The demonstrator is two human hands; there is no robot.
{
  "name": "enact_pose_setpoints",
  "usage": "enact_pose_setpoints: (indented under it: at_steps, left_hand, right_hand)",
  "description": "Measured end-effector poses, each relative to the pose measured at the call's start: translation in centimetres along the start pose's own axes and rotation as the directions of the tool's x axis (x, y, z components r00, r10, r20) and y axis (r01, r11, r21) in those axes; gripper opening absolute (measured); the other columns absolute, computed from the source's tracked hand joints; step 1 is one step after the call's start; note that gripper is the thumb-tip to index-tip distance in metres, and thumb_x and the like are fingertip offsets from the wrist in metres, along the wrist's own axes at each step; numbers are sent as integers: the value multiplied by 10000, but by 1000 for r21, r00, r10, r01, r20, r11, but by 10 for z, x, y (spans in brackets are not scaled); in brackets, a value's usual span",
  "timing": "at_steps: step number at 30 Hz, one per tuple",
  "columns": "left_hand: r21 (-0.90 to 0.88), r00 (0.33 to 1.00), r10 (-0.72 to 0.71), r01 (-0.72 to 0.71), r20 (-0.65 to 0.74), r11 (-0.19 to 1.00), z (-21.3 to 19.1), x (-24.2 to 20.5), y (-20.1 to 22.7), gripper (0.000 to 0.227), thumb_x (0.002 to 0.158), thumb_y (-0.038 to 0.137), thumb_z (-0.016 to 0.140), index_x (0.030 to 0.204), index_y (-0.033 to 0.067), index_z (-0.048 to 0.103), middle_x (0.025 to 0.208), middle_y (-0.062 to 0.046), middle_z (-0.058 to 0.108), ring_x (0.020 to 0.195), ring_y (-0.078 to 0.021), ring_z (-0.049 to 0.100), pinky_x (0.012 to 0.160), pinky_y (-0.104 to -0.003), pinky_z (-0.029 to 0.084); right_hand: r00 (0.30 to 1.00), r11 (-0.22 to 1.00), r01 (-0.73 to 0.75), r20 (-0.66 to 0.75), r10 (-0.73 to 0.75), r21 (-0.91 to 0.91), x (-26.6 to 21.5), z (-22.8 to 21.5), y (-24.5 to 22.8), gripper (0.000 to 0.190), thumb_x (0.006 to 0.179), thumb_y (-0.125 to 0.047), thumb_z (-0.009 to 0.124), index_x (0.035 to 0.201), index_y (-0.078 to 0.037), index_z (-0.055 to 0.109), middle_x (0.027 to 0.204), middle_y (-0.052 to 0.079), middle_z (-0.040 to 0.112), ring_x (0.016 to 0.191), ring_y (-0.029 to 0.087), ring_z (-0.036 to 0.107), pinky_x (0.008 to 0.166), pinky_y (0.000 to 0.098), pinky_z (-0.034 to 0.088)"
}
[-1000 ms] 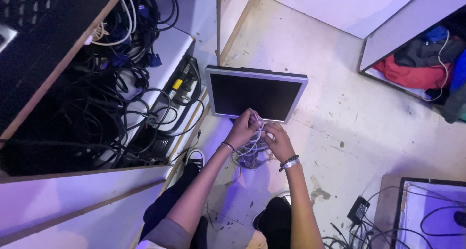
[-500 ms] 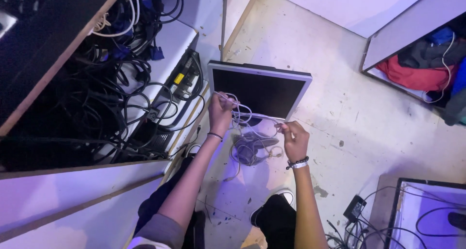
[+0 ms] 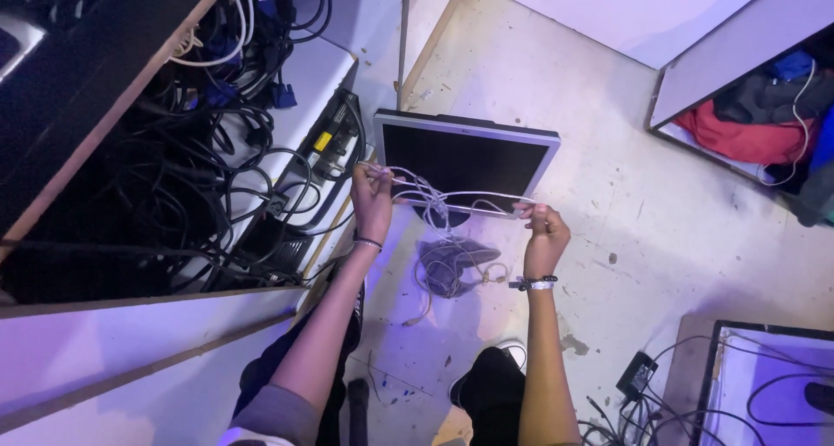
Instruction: The person sits on a chair and organizes a white cable by hand, coiling it into a neat bundle. They then pick up a second tangled cable and begin to untangle and straighten it.
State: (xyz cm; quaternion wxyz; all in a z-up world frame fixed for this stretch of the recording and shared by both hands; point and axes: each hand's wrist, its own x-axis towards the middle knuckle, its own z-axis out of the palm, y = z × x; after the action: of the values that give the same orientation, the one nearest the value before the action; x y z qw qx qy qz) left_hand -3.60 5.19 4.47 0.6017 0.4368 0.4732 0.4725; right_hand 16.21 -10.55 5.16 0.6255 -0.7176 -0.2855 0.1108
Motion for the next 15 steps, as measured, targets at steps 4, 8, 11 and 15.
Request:
enact_pose_setpoints:
  at_steps: [4,8,11,15]
  left_hand:
    - [-35,994,-48,52,103,998,-4,12,-30,148,1042,139,547,1030,93,407,1028,-78,586,844,-242,762,590,-276,683]
    - [-20,969,-91,98,229,995,4,8,-40,114,1044,124,527,1095,83,434,1026,-128,632,850,-292,765,592,-346,694]
    - [34,956,-104,99,275,995,10,5,-49,119,1032,102,540,1097,53,454,1043,-179,648,842,-309,761,593,-380,699]
    - [-19,867,-219,254,448,967,15,7,-80,220,1009,103,624,1156,29,478,1178,-237,622,976,-356,731,727,-494,699]
  right_hand:
    - [969,985,40,245,3,-171,0,12,13,260,1052,-101,574,853,-81,741,1041,146,737,1021,334,610,930,408,483]
    - [829,988,145,550,-96,-47,-14,33,20,118,963,-25,651,876,-73,715,1066,120,741,1133,341,649,1028,471,466]
    - [750,956,279,642,-159,-89,-20,44,23,73,925,-37,698,853,-44,697,1100,140,726,1206,385,626,1055,513,462]
    - [714,888,427,666,-216,-170,-26,48,19,215,908,-174,773,876,5,659,1183,163,700,1249,397,600,1094,514,453]
